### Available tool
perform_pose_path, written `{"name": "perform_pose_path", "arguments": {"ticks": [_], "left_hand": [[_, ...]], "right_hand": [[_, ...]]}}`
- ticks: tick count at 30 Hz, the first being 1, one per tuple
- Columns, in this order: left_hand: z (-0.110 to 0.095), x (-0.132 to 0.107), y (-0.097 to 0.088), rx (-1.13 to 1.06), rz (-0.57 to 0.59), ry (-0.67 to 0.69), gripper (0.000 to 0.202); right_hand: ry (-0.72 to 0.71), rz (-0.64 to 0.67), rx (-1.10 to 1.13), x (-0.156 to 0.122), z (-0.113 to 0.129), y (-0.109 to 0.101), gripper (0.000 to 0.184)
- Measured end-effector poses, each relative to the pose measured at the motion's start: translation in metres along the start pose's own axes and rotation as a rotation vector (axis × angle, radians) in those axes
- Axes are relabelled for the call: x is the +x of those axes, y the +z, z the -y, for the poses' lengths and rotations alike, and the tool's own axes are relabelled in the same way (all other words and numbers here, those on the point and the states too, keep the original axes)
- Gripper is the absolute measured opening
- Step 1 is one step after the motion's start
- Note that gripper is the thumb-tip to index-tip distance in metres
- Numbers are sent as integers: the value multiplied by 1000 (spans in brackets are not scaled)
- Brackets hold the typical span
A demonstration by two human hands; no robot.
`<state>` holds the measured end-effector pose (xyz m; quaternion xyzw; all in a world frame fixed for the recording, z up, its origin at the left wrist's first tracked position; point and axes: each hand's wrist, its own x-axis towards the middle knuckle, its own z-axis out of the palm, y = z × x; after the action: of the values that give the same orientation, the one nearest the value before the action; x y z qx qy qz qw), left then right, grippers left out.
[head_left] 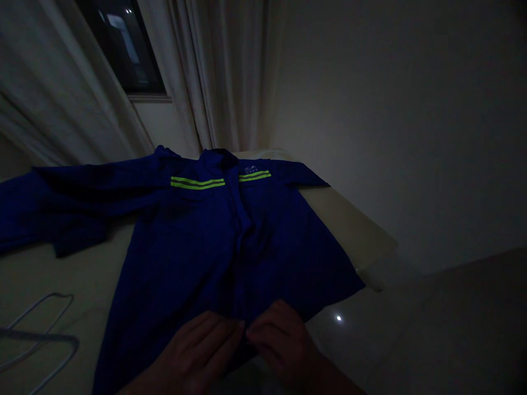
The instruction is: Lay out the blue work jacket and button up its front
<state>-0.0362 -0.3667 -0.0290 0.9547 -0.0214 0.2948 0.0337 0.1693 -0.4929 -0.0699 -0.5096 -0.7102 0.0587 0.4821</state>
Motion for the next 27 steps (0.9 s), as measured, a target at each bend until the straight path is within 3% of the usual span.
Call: {"name": "perform_pose_path", "arguments": {"ticks": [10,17,24,27], "left_hand": [[-45,0,32,78,-194,-196,40],[-51,4,45,-51,-138,-123,38],[-53,9,47,-56,-176,-59,38],[-55,6,48,-54,-182,-50,39]], "right_hand": [[204,149,200,-1,-2,-35,6],[382,170,275,-11,2,-56,5],[273,167,21,-16,3,-48,6],[271,158,20,-15,4,-44,8]]}}
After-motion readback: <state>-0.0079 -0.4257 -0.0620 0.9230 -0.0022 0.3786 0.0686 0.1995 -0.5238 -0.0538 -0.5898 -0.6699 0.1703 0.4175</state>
